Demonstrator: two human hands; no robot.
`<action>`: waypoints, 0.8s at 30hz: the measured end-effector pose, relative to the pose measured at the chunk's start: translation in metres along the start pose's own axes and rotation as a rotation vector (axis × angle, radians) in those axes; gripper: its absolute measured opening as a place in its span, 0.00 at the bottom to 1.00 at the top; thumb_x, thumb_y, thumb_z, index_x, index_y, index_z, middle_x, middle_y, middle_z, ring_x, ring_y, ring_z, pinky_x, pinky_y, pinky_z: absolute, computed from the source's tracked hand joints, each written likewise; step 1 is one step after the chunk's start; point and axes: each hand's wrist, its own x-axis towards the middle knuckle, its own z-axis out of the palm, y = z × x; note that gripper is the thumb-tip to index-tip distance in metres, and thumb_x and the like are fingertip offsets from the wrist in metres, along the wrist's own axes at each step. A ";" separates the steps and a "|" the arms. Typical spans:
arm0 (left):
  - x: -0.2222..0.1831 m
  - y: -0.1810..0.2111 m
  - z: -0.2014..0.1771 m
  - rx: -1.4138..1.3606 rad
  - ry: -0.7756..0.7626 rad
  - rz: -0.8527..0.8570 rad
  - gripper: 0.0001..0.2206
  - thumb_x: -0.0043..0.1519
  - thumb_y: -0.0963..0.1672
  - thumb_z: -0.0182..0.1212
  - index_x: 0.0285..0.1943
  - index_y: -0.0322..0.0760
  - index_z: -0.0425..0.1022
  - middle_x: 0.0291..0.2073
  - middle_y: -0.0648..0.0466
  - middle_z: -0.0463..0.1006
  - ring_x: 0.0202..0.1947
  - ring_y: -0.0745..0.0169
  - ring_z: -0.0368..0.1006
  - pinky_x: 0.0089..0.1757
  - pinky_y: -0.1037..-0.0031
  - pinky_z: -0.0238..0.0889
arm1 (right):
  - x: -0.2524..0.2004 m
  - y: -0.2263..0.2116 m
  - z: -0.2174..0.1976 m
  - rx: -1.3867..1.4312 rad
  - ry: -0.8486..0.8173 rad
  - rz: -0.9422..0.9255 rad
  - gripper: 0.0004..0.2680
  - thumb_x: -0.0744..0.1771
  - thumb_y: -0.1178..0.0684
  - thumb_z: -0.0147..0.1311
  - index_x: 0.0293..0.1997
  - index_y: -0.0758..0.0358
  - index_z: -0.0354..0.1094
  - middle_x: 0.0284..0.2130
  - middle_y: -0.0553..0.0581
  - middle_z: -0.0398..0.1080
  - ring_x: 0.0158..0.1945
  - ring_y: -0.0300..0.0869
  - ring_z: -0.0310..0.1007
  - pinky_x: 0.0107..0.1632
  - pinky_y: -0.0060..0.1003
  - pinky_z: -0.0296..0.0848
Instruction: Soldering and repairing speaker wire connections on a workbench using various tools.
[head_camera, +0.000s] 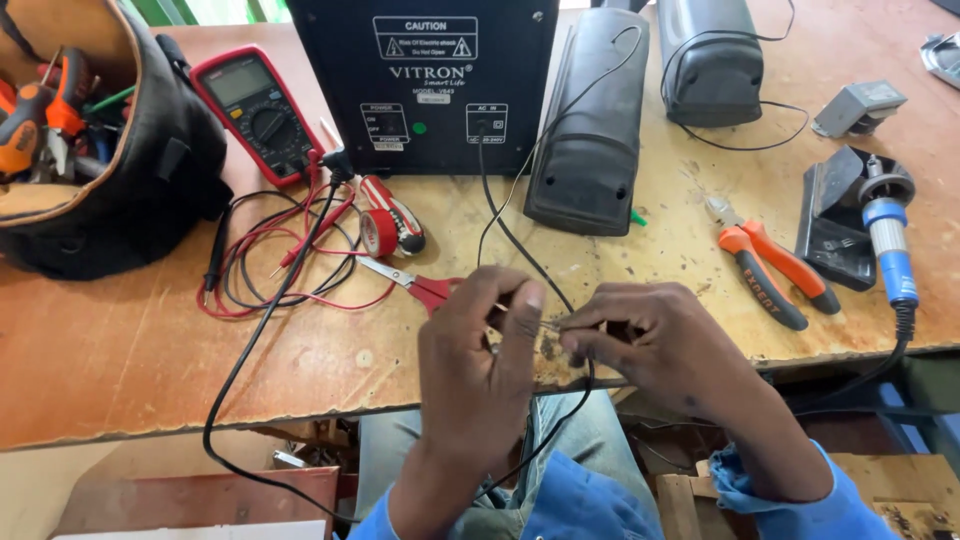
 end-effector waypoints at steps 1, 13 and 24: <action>0.000 0.003 0.004 -0.003 -0.005 0.006 0.14 0.70 0.49 0.48 0.38 0.40 0.75 0.28 0.57 0.78 0.26 0.67 0.71 0.28 0.73 0.61 | 0.000 0.003 -0.003 -0.001 0.007 0.002 0.05 0.62 0.47 0.66 0.35 0.51 0.86 0.28 0.45 0.85 0.29 0.35 0.80 0.35 0.34 0.76; 0.000 0.021 0.059 -0.221 -0.072 -0.130 0.20 0.67 0.55 0.48 0.45 0.42 0.81 0.47 0.53 0.85 0.45 0.57 0.84 0.36 0.67 0.80 | -0.016 0.033 -0.029 -0.016 0.310 -0.101 0.10 0.67 0.46 0.57 0.41 0.60 0.80 0.33 0.49 0.79 0.34 0.36 0.77 0.36 0.31 0.69; -0.001 0.004 0.078 -0.196 -0.160 -0.029 0.16 0.69 0.51 0.49 0.48 0.38 0.78 0.56 0.44 0.82 0.59 0.47 0.81 0.55 0.60 0.76 | -0.017 0.053 -0.025 -0.051 0.465 -0.184 0.06 0.67 0.55 0.61 0.44 0.64 0.79 0.35 0.56 0.78 0.35 0.41 0.77 0.40 0.34 0.72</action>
